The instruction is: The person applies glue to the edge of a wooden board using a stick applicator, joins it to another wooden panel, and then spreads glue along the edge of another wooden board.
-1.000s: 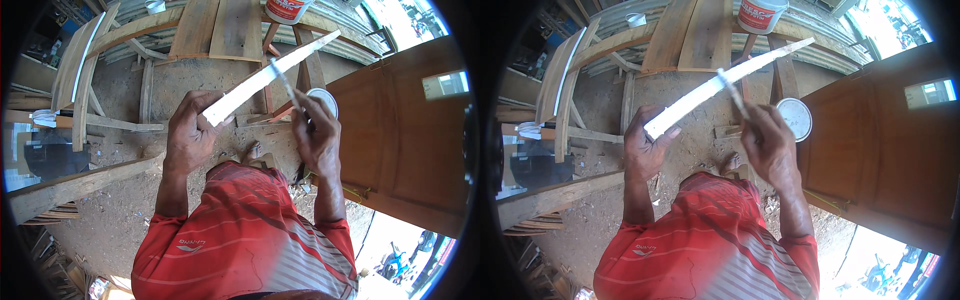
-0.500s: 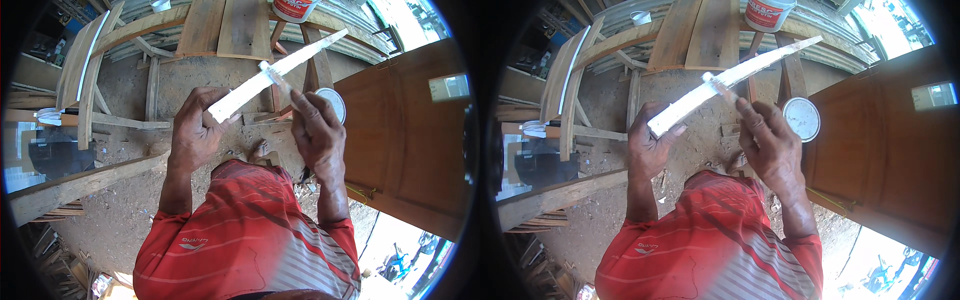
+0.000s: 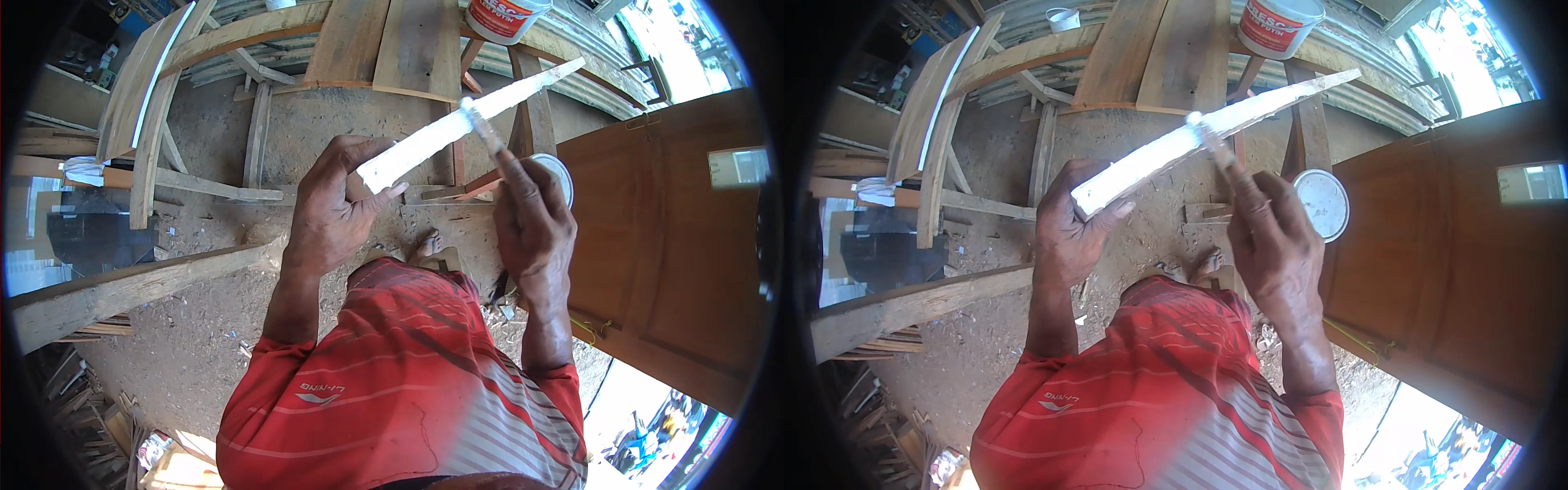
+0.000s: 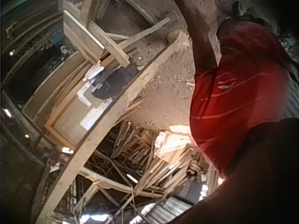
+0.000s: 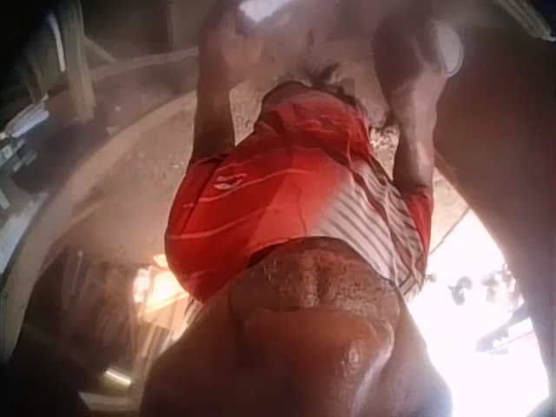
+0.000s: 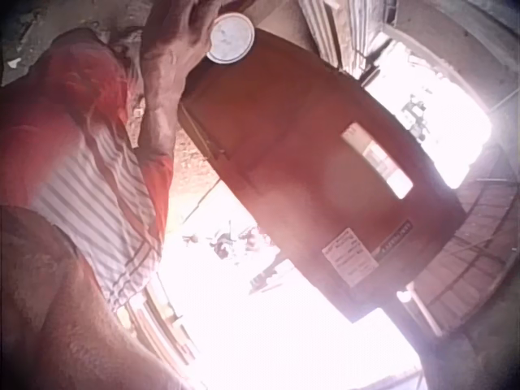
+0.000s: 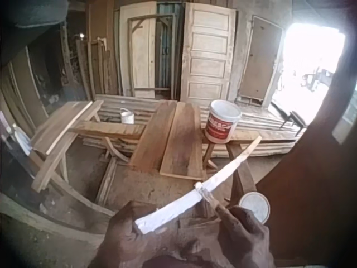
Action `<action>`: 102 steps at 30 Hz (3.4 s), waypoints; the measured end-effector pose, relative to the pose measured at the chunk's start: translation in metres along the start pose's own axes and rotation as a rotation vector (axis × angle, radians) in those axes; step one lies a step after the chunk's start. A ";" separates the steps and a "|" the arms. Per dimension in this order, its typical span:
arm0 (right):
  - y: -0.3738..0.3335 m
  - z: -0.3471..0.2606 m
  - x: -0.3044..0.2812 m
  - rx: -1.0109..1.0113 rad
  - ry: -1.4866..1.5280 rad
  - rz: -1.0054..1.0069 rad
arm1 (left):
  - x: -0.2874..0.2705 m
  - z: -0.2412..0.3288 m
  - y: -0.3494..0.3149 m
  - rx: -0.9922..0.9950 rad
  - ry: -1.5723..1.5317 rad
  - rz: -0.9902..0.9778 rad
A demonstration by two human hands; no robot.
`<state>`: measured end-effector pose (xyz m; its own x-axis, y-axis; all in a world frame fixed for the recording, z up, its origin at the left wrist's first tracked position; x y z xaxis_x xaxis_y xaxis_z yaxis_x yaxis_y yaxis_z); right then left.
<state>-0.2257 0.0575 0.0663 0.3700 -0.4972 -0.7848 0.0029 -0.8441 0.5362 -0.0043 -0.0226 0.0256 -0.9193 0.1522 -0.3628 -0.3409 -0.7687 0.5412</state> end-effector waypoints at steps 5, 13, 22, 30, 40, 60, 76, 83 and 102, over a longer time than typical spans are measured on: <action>0.004 0.001 -0.003 0.167 0.120 0.013 | 0.001 0.001 -0.002 0.018 0.006 0.004; -0.002 -0.049 -0.020 0.104 0.329 -0.185 | 0.006 0.000 -0.007 0.020 -0.050 0.038; -0.013 -0.057 -0.033 -0.042 0.374 -0.235 | 0.009 0.009 -0.008 0.010 -0.038 0.015; -0.016 -0.041 -0.036 0.129 0.365 -0.180 | 0.009 0.012 -0.011 -0.020 -0.018 -0.003; -0.024 -0.056 -0.034 0.075 0.419 -0.185 | 0.012 0.004 -0.013 0.009 -0.051 0.034; -0.021 -0.041 -0.034 0.313 0.445 -0.193 | 0.009 0.005 -0.011 -0.032 -0.062 0.038; -0.012 -0.045 -0.030 0.273 0.348 -0.127 | 0.009 0.012 -0.010 0.016 -0.076 0.019; -0.018 -0.070 -0.032 0.020 0.429 -0.191 | 0.013 -0.002 -0.016 0.003 -0.095 0.016; 0.005 0.016 -0.004 0.244 0.133 0.035 | 0.005 0.004 -0.012 -0.043 -0.007 0.021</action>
<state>-0.2420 0.0521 0.0675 0.4843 -0.5096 -0.7111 -0.2299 -0.8584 0.4586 -0.0060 -0.0106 0.0201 -0.9277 0.1394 -0.3464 -0.3124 -0.7979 0.5155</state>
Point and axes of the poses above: each hand's wrist, its own y-axis towards the middle knuckle, its own x-axis out of the palm, z = x × y, the point moved 3 cm from there along y, towards the middle knuckle, and after that the axes turned 6 degrees about x, right-handed, at the moved point
